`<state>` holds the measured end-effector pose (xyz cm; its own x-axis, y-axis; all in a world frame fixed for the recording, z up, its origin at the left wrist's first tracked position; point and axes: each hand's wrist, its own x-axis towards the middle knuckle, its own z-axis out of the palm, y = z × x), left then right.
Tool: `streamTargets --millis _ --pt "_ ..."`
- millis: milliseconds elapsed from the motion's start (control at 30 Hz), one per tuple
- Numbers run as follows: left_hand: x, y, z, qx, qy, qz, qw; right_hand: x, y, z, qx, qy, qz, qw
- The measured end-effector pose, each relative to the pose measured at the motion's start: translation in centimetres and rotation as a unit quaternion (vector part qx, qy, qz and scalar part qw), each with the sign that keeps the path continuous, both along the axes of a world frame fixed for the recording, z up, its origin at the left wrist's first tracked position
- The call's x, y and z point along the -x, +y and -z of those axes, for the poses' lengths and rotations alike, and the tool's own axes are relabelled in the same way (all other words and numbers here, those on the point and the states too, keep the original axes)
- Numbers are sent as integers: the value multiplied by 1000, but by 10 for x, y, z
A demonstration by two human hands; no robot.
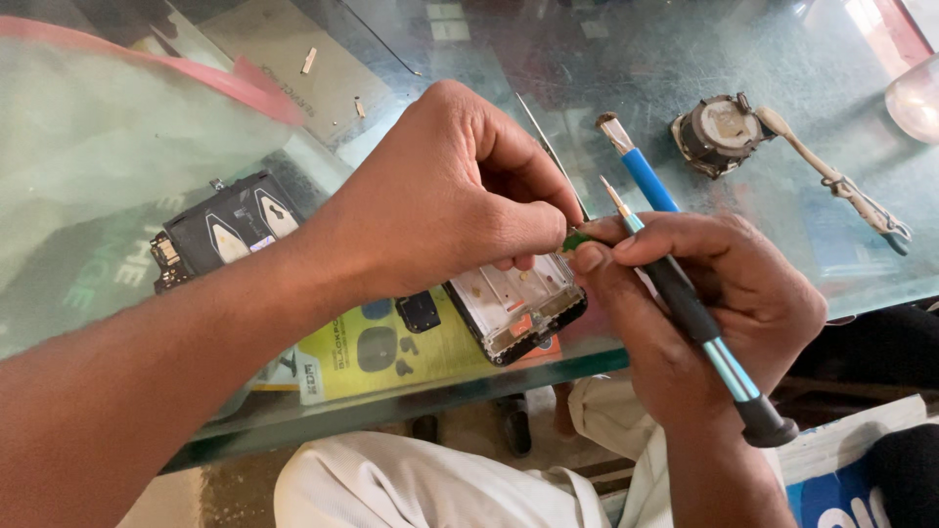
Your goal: The person repairs a disassembled smartphone on a glass work table. They hold a small green circuit board and flex cable, use tweezers to position and adjust components, then use a soldering iron to solder connections on the board, working over the open phone chassis.
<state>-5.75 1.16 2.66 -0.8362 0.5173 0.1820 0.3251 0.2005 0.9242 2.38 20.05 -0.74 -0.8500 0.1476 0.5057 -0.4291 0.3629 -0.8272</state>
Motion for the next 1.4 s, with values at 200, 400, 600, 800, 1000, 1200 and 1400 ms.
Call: streamTargets --millis 200,400,600,800,1000,1200,1400 --pt "-3 -1 -1 -14 60 8 998 0 -3 -1 2 9 7 1000" --pt "-6 1 -3 23 69 -37 997 -2 -10 -7 -20 -4 32 999" --pt "-11 3 -5 53 77 -47 995 -1 -7 -5 -51 5 9 999" --pt "-13 4 -6 70 108 -55 990 0 -8 -6 5 -33 20 999" --pt "-11 3 -6 37 79 -28 996 2 -7 -2 33 -9 -10 999" --pt "-5 1 -6 37 23 -20 999 2 2 3 36 -10 -8 999" --pt "-4 0 -1 -9 69 -13 997 4 -1 -3 28 -19 12 999"
